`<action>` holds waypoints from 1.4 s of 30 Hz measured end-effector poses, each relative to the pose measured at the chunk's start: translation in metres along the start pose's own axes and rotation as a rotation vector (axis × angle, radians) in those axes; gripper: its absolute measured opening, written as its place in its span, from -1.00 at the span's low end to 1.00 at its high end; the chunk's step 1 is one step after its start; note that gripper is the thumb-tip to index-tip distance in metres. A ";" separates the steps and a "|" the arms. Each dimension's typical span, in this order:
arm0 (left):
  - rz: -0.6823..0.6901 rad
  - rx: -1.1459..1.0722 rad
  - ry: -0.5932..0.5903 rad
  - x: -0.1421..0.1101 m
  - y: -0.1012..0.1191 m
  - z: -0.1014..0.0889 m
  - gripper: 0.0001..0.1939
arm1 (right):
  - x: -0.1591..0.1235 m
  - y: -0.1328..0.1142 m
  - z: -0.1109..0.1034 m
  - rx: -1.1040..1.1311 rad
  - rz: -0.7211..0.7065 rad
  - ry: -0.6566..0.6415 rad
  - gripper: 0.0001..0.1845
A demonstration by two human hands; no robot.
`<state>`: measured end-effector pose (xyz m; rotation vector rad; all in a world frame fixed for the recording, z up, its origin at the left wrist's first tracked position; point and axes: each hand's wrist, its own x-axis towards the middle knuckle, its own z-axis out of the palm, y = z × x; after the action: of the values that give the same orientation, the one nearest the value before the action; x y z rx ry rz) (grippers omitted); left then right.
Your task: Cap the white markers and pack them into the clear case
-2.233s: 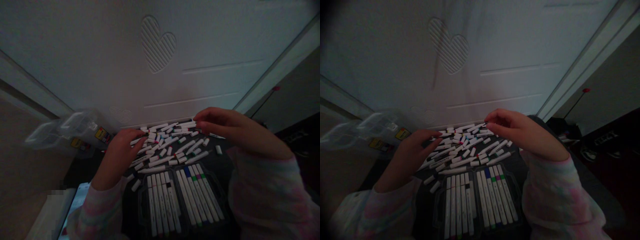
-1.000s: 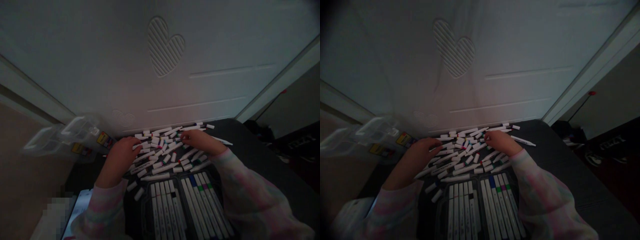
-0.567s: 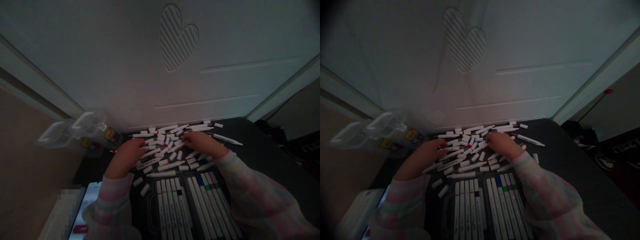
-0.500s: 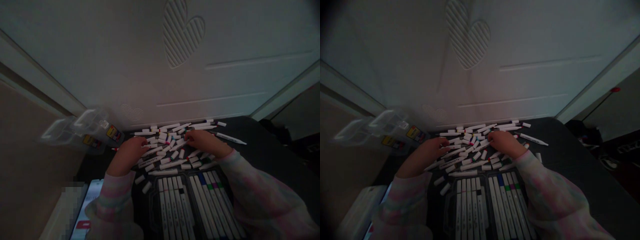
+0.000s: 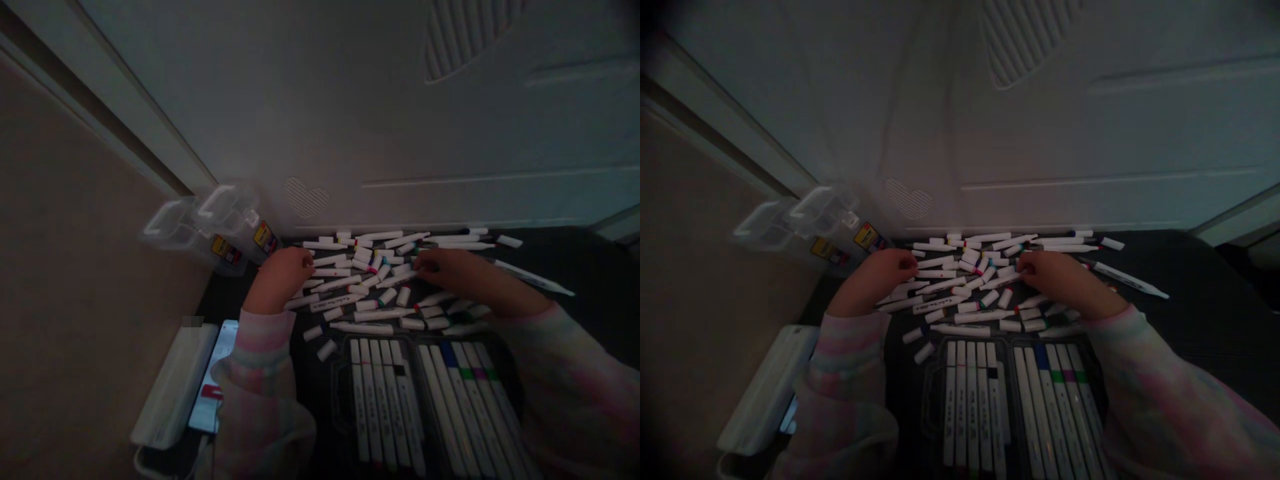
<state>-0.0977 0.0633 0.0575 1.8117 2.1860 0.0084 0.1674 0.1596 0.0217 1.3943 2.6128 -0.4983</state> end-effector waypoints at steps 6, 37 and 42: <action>-0.050 0.001 -0.007 0.003 -0.006 0.002 -0.84 | 0.000 0.002 0.001 0.013 -0.005 -0.010 -0.83; -0.043 0.036 0.228 0.027 -0.009 0.028 -0.69 | -0.005 -0.007 -0.006 -0.016 -0.029 0.043 -0.78; -0.053 0.080 0.191 0.028 -0.007 0.029 -0.67 | -0.004 -0.006 -0.005 -0.012 -0.043 0.052 -0.79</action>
<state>-0.1020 0.0834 0.0221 1.8639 2.3968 0.0874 0.1654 0.1549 0.0285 1.3685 2.6873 -0.4569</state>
